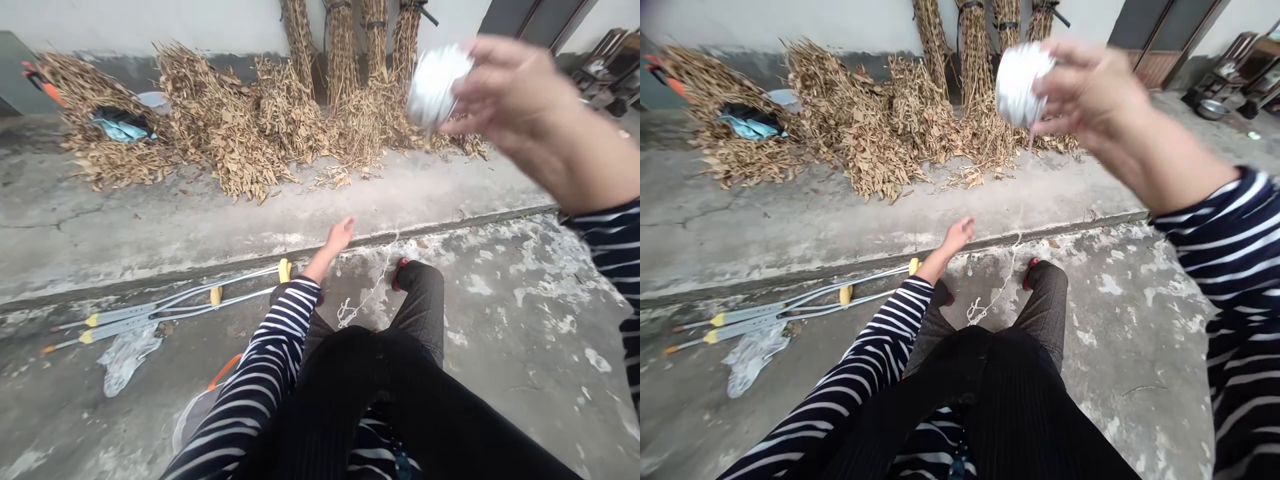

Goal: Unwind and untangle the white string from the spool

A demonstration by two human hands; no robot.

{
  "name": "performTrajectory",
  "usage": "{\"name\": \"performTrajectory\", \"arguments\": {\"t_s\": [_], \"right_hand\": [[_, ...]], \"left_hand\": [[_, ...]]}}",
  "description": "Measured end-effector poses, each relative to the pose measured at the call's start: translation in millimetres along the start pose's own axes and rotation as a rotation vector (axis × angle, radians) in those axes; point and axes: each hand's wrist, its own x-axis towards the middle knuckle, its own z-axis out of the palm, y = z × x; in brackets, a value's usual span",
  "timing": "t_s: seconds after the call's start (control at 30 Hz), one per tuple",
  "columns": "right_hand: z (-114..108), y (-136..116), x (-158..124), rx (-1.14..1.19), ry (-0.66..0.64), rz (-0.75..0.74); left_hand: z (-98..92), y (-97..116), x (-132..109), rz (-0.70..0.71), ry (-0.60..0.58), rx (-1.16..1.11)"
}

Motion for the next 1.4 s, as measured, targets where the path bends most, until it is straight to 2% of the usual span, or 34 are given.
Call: {"name": "performTrajectory", "arguments": {"t_s": [0.03,0.1,0.17,0.23,0.3,0.37,0.43,0.6,0.7,0.8,0.87,0.93,1.0,1.07,1.17,1.2,1.3,1.33,1.4], "right_hand": [[15,9,-14,-0.011,-0.065,0.056],[37,26,-31,0.002,-0.124,0.153],[48,39,-33,0.015,-0.157,0.189],[49,48,-26,0.036,-0.165,0.189],[45,52,-17,0.065,-0.158,0.175],[38,55,-8,0.094,-0.128,0.148],[32,57,0,0.122,-0.063,0.116],[18,65,16,0.099,0.113,0.160],[10,62,26,0.123,0.171,0.158],[0,57,37,0.124,0.210,0.143],[-6,56,40,0.110,0.204,0.143],[-7,58,37,0.100,0.149,0.110],[-4,63,28,0.076,0.053,0.083],[6,71,17,0.060,-0.060,0.111],[27,88,3,0.094,-0.109,0.207],[34,95,0,0.121,-0.119,0.225],[51,110,-4,0.198,-0.181,0.261],[54,114,-5,0.218,-0.200,0.276],[59,120,-7,0.251,-0.225,0.314]], "left_hand": [[-0.2,27,11,0.073,0.035,-0.082],[3.1,80,22,0.303,0.031,-0.405],[10.1,123,19,0.389,-0.010,-0.607],[18.6,148,7,0.359,-0.013,-0.697],[26.7,153,-7,0.290,-0.003,-0.709],[33.7,142,-19,0.231,-0.035,-0.684],[39.4,121,-29,0.196,-0.100,-0.664],[46.8,50,-56,0.143,-0.221,-0.611],[45.7,1,-72,-0.009,-0.280,-0.449],[36.9,-48,-86,-0.215,-0.284,-0.246],[25.9,-75,-89,-0.296,-0.263,-0.143],[12.9,-92,-85,-0.331,-0.235,-0.056],[1.8,-93,-72,-0.339,-0.188,0.021],[-4.0,-78,-51,-0.302,-0.127,0.054],[-0.8,-26,-15,-0.150,-0.042,-0.014],[2.7,-4,-6,-0.065,-0.016,-0.094],[15.8,57,10,0.228,0.020,-0.546],[20.1,73,11,0.271,0.028,-0.654],[27.5,93,6,0.268,0.069,-0.746]]}}
